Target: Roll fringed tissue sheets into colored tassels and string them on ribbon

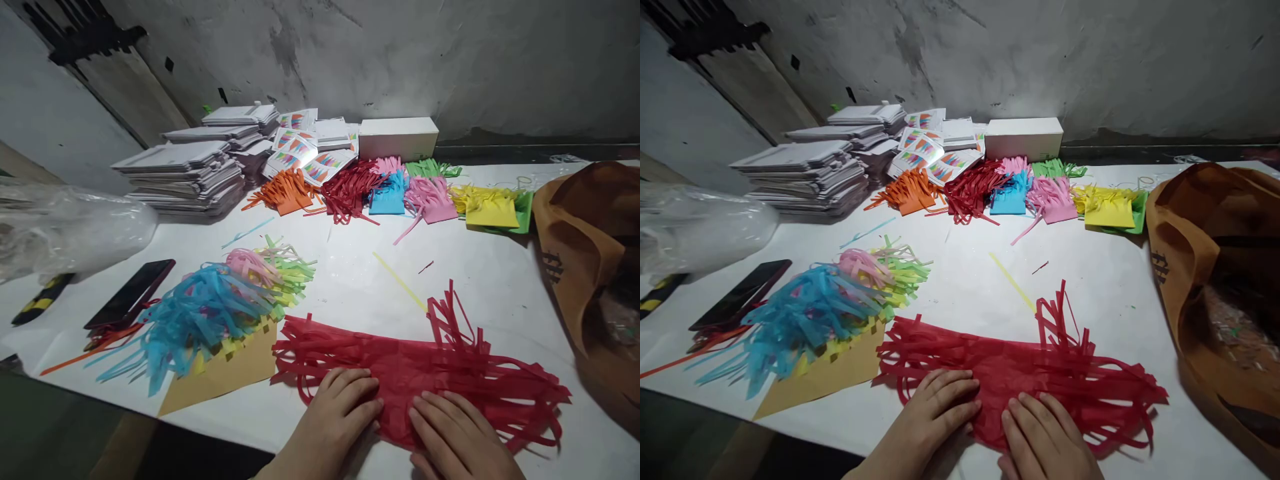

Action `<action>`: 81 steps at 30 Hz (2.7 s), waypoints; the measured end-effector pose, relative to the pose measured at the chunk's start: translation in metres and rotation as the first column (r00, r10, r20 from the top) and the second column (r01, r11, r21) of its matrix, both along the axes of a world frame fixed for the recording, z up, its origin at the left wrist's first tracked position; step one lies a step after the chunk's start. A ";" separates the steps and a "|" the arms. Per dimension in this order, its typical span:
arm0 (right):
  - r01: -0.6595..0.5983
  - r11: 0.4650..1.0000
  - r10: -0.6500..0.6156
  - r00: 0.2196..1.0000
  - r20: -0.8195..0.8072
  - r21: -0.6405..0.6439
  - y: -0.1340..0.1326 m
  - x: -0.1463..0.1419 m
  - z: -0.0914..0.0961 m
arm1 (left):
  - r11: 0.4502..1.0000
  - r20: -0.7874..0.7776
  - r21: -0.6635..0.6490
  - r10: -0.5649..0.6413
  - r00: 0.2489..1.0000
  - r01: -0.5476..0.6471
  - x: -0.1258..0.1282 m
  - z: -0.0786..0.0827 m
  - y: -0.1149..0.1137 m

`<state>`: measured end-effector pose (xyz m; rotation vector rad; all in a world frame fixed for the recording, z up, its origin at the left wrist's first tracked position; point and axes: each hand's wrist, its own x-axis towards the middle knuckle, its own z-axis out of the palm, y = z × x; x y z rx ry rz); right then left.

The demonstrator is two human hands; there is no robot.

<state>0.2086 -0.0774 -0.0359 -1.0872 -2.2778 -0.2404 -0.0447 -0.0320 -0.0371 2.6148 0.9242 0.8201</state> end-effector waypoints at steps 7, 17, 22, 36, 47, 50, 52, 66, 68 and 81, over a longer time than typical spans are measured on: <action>0.127 0.990 -0.106 0.960 -0.259 0.067 0.002 -0.022 -0.033 | 0.999 -0.023 -0.029 -0.029 0.999 0.028 0.001 0.009 0.003; 0.006 0.999 -0.007 0.999 -0.038 -0.037 0.004 -0.002 -0.014 | 0.992 0.040 -0.093 -0.079 0.996 0.083 -0.008 0.017 0.010; -0.035 0.998 0.033 0.999 -0.027 -0.054 0.004 -0.003 -0.017 | 0.982 0.120 -0.185 -0.021 0.993 0.043 -0.003 0.016 0.005; 0.036 0.957 -0.061 0.995 -0.078 -0.289 0.028 0.004 -0.008 | 0.934 -0.356 -0.303 0.074 0.932 -0.190 0.009 0.022 0.020; 0.325 0.938 -0.285 0.919 0.273 -0.116 0.077 -0.005 -0.008 | 0.848 -0.674 -0.331 0.095 0.733 -0.414 0.036 0.047 0.079; 0.347 0.937 -0.332 0.921 0.204 -0.045 0.074 -0.004 -0.001 | 0.844 -0.689 -0.321 0.103 0.717 -0.429 0.037 0.046 0.078; 0.264 0.965 -0.262 0.960 0.099 -0.004 0.069 -0.004 0.004 | 0.845 -0.692 -0.320 0.101 0.715 -0.429 0.039 0.045 0.078; -0.051 0.997 0.055 0.996 -0.064 0.065 0.061 -0.017 -0.012 | 0.997 -0.502 -0.004 -0.070 0.862 0.079 0.027 0.037 0.047; -0.046 0.997 0.051 0.996 -0.068 0.065 0.059 -0.017 -0.011 | 0.998 -0.549 0.018 -0.042 0.835 0.062 0.028 0.025 0.043; 0.006 0.998 -0.014 0.990 0.143 0.055 0.049 -0.004 -0.022 | 0.834 -0.650 0.118 0.475 0.593 -0.539 -0.044 0.083 0.048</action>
